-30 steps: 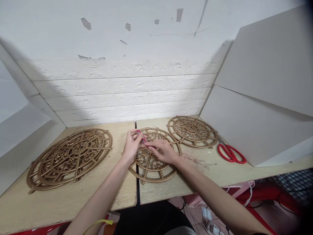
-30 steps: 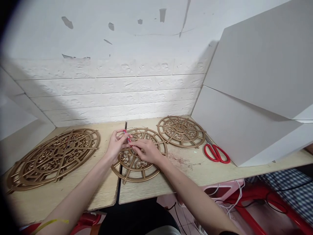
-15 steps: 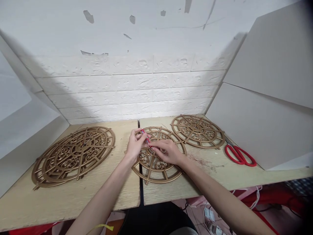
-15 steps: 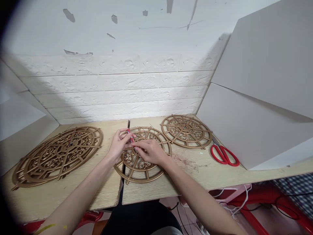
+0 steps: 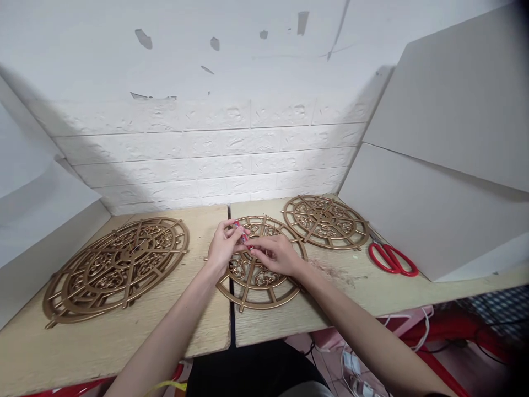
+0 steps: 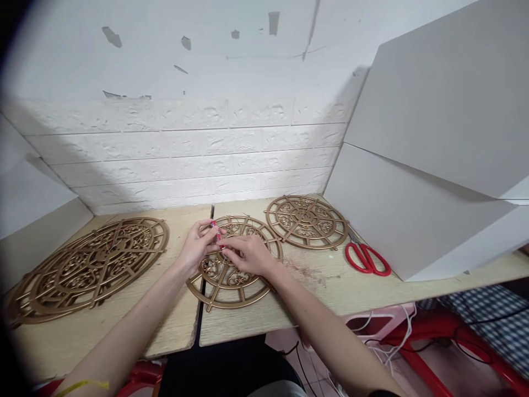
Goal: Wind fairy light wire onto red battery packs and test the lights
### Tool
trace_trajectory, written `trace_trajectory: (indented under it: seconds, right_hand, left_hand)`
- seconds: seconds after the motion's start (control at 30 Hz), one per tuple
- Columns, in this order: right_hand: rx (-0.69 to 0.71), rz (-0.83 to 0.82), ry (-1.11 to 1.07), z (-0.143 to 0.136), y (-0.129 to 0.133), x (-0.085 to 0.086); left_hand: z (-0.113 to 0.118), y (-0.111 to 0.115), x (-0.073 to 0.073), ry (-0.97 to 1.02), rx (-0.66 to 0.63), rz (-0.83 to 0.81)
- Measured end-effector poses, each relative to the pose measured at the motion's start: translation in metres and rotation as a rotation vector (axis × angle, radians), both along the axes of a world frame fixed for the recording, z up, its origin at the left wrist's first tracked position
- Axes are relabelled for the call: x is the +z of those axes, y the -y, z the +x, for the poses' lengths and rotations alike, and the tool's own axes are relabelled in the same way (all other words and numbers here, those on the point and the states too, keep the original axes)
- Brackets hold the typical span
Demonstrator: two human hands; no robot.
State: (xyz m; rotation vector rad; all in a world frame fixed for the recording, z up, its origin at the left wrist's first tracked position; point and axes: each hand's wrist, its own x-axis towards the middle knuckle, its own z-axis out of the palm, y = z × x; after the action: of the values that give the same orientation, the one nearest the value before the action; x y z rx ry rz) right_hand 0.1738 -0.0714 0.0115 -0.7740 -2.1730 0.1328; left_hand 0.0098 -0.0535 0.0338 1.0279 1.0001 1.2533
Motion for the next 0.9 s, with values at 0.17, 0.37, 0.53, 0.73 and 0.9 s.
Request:
trace_trajectory:
  seconds: [0.17, 0.37, 0.53, 0.73, 0.9]
  right_hand:
    - [0.019, -0.019, 0.039, -0.0003, -0.0002, 0.0013]
    - [-0.022, 0.014, 0.017, 0.0008, -0.0011, 0.0006]
    - [-0.022, 0.022, 0.029, 0.0011, -0.0012, 0.0001]
    - [-0.027, 0.011, -0.016, 0.0019, -0.0021, 0.0013]
    - [-0.043, -0.042, -0.045, 0.0033, -0.0033, 0.0017]
  left_hand:
    - [-0.0010, 0.0004, -0.0001, 0.005, -0.011, -0.009]
    - [-0.0006, -0.0004, -0.0001, 0.014, -0.016, -0.024]
    - [-0.0008, -0.0011, -0.0032, 0.020, -0.019, -0.043]
    - [-0.0012, -0.0016, -0.0045, 0.058, -0.026, -0.046]
    - [-0.0012, -0.0016, -0.0036, 0.076, -0.012, -0.041]
